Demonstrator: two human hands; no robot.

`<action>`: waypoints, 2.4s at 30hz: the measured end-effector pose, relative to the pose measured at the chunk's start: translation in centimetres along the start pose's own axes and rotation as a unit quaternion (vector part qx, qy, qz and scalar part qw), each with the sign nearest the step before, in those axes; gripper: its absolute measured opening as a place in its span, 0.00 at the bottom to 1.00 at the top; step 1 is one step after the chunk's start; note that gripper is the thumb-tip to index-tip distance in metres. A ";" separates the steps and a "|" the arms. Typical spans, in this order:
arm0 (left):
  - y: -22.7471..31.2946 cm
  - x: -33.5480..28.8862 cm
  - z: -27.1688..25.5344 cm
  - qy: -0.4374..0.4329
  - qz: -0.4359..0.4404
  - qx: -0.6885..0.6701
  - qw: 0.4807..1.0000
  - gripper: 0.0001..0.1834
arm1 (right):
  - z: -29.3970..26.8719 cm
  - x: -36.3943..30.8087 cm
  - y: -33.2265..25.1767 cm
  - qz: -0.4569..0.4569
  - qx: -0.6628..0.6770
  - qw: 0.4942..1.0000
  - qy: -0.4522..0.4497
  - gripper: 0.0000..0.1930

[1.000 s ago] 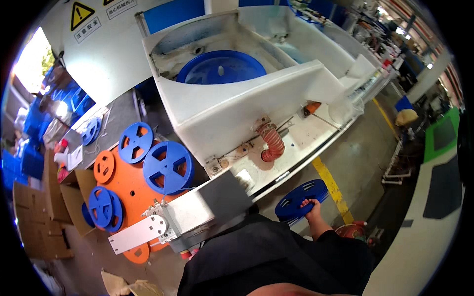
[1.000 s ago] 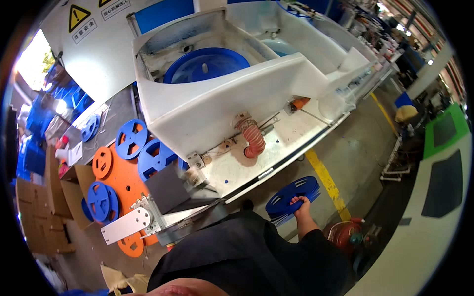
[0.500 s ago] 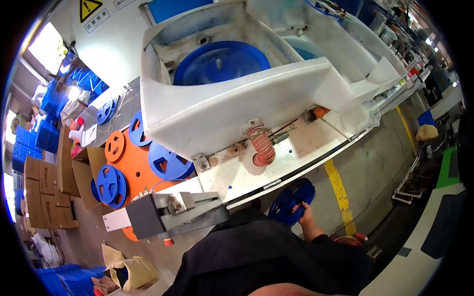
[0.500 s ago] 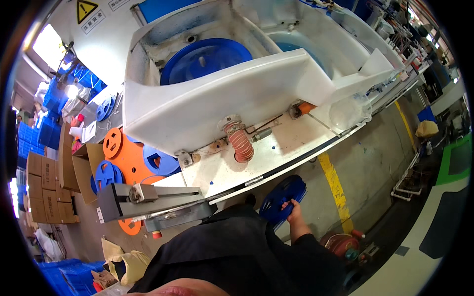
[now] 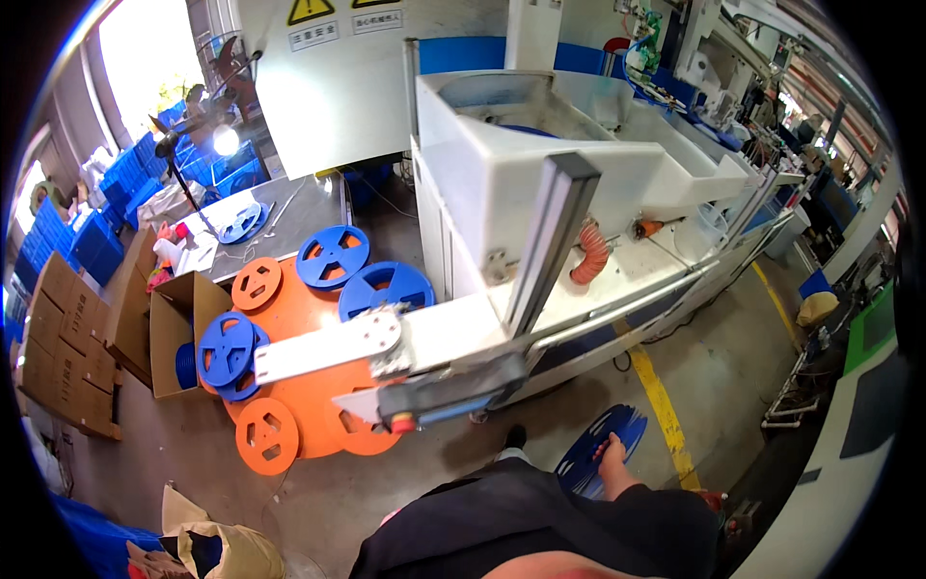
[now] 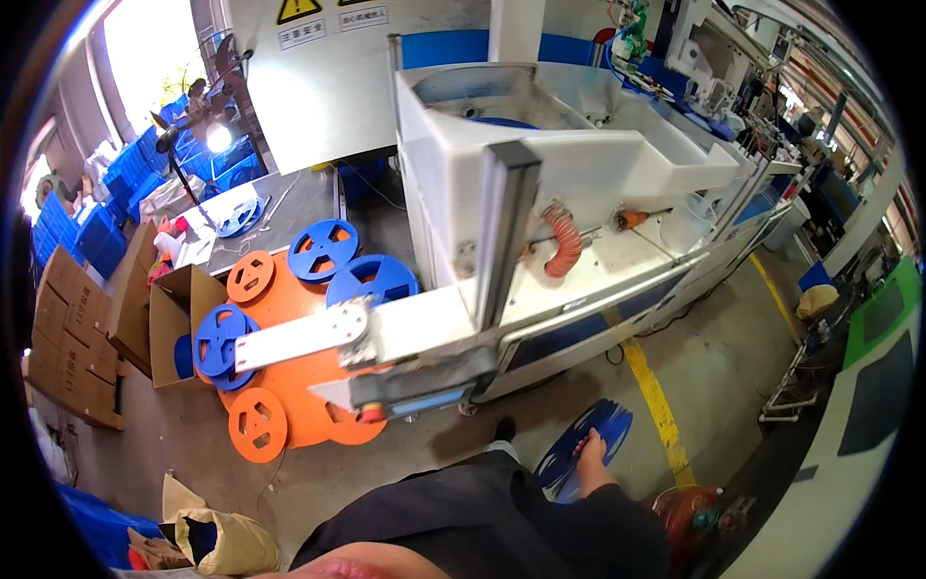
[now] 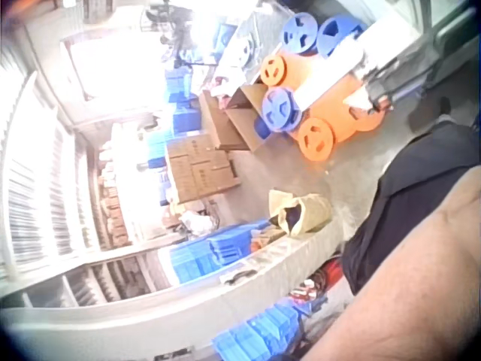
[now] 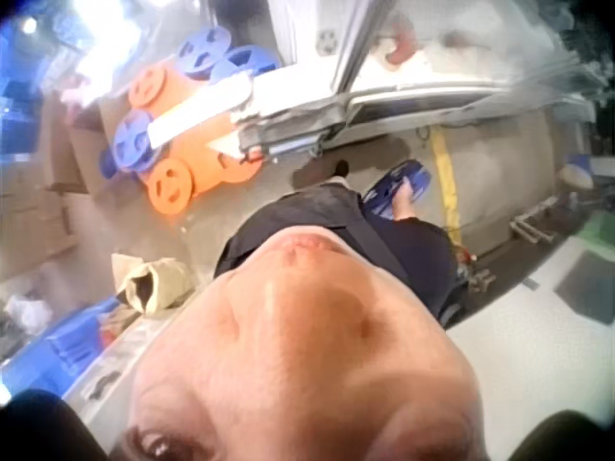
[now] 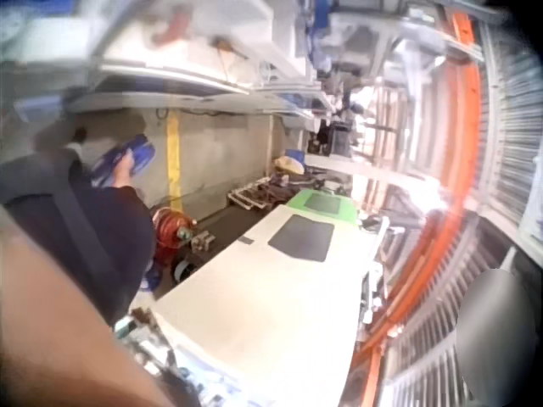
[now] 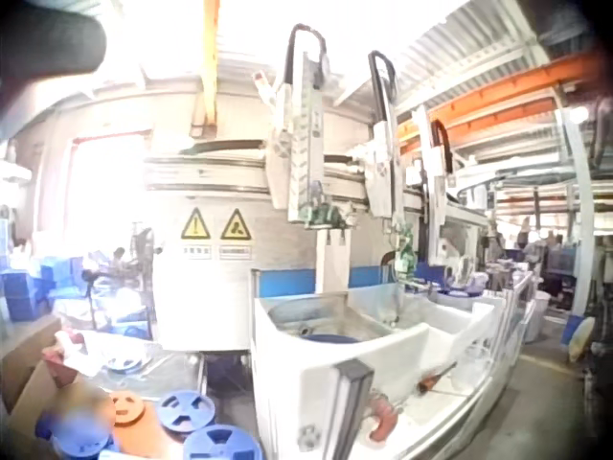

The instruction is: The person wipes the surface of blue plastic spools using a pink cloth. They pick up each spool from a cardboard box, wipe it thoroughly, and place it into a white machine or onto a stack. The process is repeated for multiple spools in a repetitive sequence.

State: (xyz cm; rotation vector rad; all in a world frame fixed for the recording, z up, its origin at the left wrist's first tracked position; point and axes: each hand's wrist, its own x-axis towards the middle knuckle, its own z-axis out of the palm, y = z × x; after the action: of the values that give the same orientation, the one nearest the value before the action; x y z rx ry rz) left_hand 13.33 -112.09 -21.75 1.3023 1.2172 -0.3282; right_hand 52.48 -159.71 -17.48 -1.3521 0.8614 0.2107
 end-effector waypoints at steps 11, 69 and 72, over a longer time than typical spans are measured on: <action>-33.1 -18.4 -6.3 0.117 -0.050 -0.282 0.951 0.15 | 8.2 -17.1 11.9 0.184 -0.514 0.761 -0.350 0.19; -28.6 -16.7 -57.8 0.475 0.032 -0.177 0.862 0.33 | 57.4 -83.6 35.9 0.313 -0.111 0.496 -0.802 0.26; -18.4 -18.8 -64.9 0.573 0.122 0.014 0.810 0.36 | 62.6 -84.2 37.5 0.395 -0.020 0.493 -0.775 0.25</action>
State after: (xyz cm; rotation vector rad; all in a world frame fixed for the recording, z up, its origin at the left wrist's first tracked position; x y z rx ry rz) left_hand -40.25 -70.87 -3.64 1.7088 1.9801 0.7701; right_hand -1.43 -65.17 6.56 -0.2013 -0.2528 1.8527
